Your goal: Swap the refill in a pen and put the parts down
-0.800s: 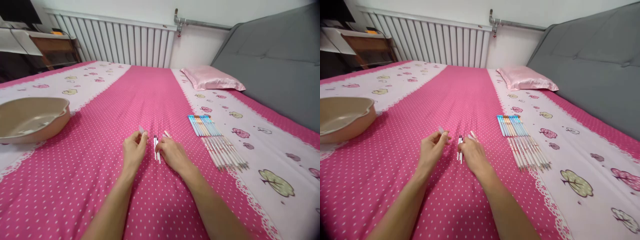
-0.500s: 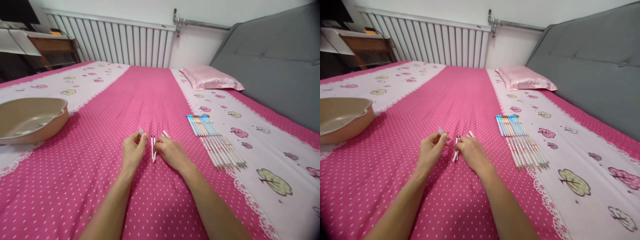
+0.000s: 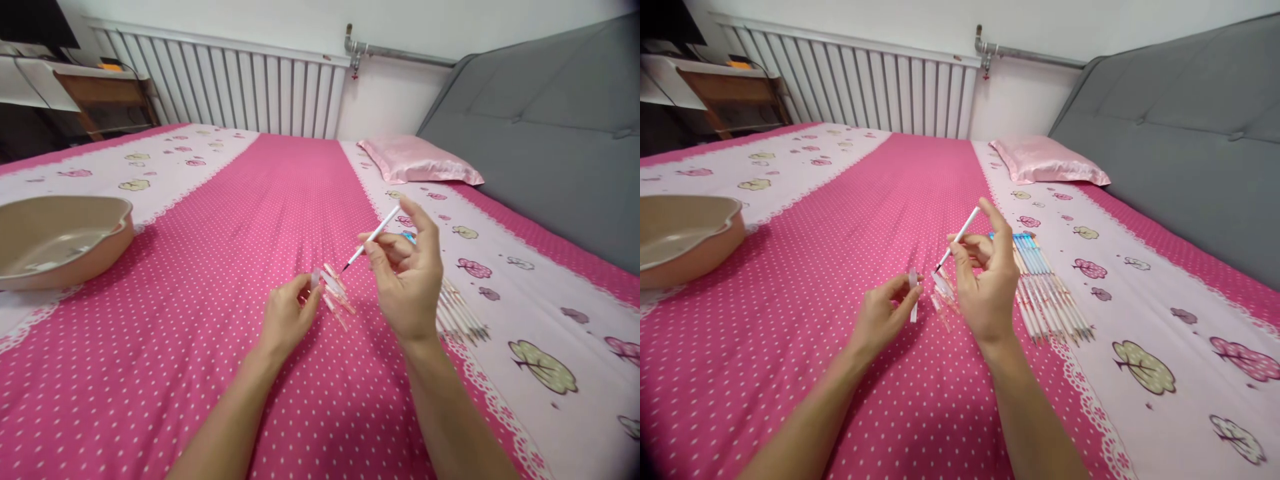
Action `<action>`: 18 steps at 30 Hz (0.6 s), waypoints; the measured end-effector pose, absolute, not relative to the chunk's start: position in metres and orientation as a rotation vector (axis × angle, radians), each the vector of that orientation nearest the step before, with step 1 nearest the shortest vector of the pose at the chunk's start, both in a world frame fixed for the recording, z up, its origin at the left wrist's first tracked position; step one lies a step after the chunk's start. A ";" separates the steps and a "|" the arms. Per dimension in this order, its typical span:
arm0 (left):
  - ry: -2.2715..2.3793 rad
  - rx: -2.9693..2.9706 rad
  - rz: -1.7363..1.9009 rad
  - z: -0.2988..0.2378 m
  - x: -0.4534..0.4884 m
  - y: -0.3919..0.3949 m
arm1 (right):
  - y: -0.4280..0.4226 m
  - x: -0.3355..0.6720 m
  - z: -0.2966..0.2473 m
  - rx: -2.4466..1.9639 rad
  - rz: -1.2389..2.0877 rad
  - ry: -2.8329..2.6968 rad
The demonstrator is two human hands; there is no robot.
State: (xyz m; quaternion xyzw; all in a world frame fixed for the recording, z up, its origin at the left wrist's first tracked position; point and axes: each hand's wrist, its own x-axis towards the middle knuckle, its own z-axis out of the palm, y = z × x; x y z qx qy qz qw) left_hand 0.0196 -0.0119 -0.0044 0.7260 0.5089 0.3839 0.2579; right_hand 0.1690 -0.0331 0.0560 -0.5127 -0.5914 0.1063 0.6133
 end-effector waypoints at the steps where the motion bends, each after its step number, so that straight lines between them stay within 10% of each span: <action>1: 1.355 2.023 1.019 -0.004 0.021 -0.013 | -0.036 0.169 0.060 -1.160 0.232 -1.360; 18: 1.218 2.212 1.022 -0.005 0.023 -0.017 | -0.036 0.162 0.056 -1.094 0.202 -1.478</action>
